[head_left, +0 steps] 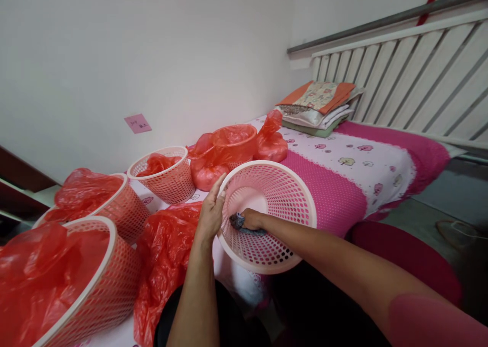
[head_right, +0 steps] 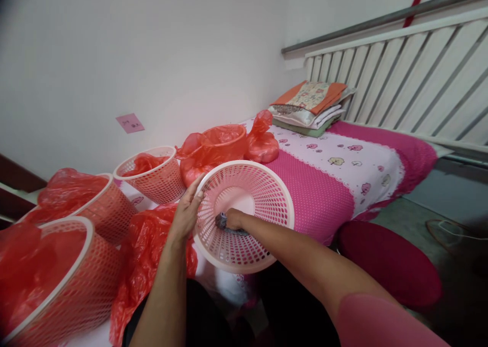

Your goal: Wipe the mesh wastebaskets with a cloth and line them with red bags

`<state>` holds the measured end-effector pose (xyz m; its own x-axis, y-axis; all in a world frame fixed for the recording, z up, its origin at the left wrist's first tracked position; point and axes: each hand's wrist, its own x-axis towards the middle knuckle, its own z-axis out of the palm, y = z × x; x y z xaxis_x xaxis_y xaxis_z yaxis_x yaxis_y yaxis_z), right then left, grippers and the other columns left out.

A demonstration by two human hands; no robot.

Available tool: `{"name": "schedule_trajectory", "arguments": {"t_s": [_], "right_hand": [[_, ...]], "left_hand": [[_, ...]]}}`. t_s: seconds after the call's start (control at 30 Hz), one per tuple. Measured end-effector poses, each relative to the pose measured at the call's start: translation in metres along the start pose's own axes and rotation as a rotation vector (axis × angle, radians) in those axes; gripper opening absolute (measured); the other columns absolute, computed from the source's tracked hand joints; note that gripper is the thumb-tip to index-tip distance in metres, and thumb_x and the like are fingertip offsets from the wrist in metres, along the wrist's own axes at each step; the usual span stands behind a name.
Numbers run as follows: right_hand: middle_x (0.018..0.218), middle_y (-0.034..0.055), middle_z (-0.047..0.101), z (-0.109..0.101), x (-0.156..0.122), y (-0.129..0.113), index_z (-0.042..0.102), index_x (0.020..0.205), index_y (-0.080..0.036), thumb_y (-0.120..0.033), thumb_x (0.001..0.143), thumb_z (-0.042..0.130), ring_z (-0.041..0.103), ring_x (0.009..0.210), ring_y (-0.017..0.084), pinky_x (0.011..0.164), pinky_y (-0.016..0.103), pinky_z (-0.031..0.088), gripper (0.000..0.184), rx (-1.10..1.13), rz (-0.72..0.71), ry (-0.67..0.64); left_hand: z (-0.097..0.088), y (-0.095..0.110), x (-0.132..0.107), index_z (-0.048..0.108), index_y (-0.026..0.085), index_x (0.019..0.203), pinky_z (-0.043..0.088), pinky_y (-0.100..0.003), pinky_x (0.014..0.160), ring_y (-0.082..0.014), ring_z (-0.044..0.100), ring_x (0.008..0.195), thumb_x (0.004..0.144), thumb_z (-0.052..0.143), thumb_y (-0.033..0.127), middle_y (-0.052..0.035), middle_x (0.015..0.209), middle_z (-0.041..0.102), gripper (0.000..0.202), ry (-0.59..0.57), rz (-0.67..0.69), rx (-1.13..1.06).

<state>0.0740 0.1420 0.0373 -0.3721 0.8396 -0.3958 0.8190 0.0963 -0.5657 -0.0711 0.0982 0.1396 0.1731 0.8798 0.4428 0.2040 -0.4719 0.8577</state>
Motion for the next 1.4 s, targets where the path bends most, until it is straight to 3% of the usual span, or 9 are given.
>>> {"name": "schedule_trajectory", "arguments": {"t_s": [0.17,0.27,0.4,0.6,1.07,1.4], "right_hand": [[0.126,0.0083,0.068,-0.007,-0.013,-0.011,0.066,0.125,-0.017,-0.038,0.100,0.068,0.069,0.107,0.025,0.091,0.044,0.060,0.033,-0.070,0.008,-0.029],[0.116,0.0065,0.072,-0.010,-0.026,-0.016,0.069,0.116,-0.015,-0.036,0.099,0.069,0.070,0.100,0.023,0.088,0.042,0.060,0.027,-0.094,-0.001,-0.012],[0.101,0.0108,0.077,-0.012,-0.042,-0.020,0.076,0.103,-0.012,-0.024,0.092,0.072,0.073,0.089,0.024,0.075,0.032,0.055,0.017,-0.093,-0.022,0.025],[0.095,0.0111,0.080,-0.014,-0.060,-0.022,0.081,0.104,-0.013,-0.018,0.084,0.069,0.073,0.081,0.026,0.063,0.028,0.046,0.023,-0.066,-0.050,0.053],[0.102,0.0120,0.080,-0.021,-0.128,-0.029,0.077,0.104,-0.015,-0.007,0.085,0.059,0.073,0.091,0.025,0.068,0.025,0.043,0.028,-0.013,-0.176,0.078],[0.105,0.0183,0.077,0.002,-0.145,-0.020,0.070,0.100,-0.011,-0.004,0.084,0.052,0.071,0.095,0.025,0.080,0.030,0.046,0.026,-0.033,-0.323,0.244]], "left_hand": [[-0.001,-0.002,0.000,0.054,0.024,0.150,0.031,-0.048,0.126,-0.0280,0.052,0.144,0.099,0.055,0.044,-0.0099,0.153,0.060,0.055,0.006,-0.009,-0.002],[-0.002,-0.002,0.000,0.054,0.024,0.151,0.031,-0.048,0.127,-0.0275,0.051,0.145,0.100,0.055,0.043,-0.0096,0.154,0.059,0.055,0.005,0.002,-0.001],[-0.002,-0.003,0.000,0.054,0.025,0.151,0.031,-0.047,0.127,-0.0271,0.051,0.146,0.100,0.056,0.043,-0.0083,0.153,0.059,0.054,0.002,0.013,0.005],[-0.003,-0.003,0.000,0.054,0.026,0.151,0.030,-0.046,0.127,-0.0267,0.050,0.147,0.099,0.055,0.043,-0.0075,0.156,0.057,0.054,-0.001,-0.002,0.008],[-0.003,-0.003,0.000,0.054,0.027,0.151,0.029,-0.049,0.128,-0.0276,0.048,0.148,0.099,0.057,0.042,-0.0078,0.156,0.057,0.054,0.004,-0.014,-0.016],[-0.005,-0.001,-0.001,0.053,0.025,0.152,0.031,-0.049,0.127,-0.0280,0.050,0.146,0.100,0.055,0.044,-0.0090,0.155,0.058,0.055,0.001,-0.007,0.016]]}}
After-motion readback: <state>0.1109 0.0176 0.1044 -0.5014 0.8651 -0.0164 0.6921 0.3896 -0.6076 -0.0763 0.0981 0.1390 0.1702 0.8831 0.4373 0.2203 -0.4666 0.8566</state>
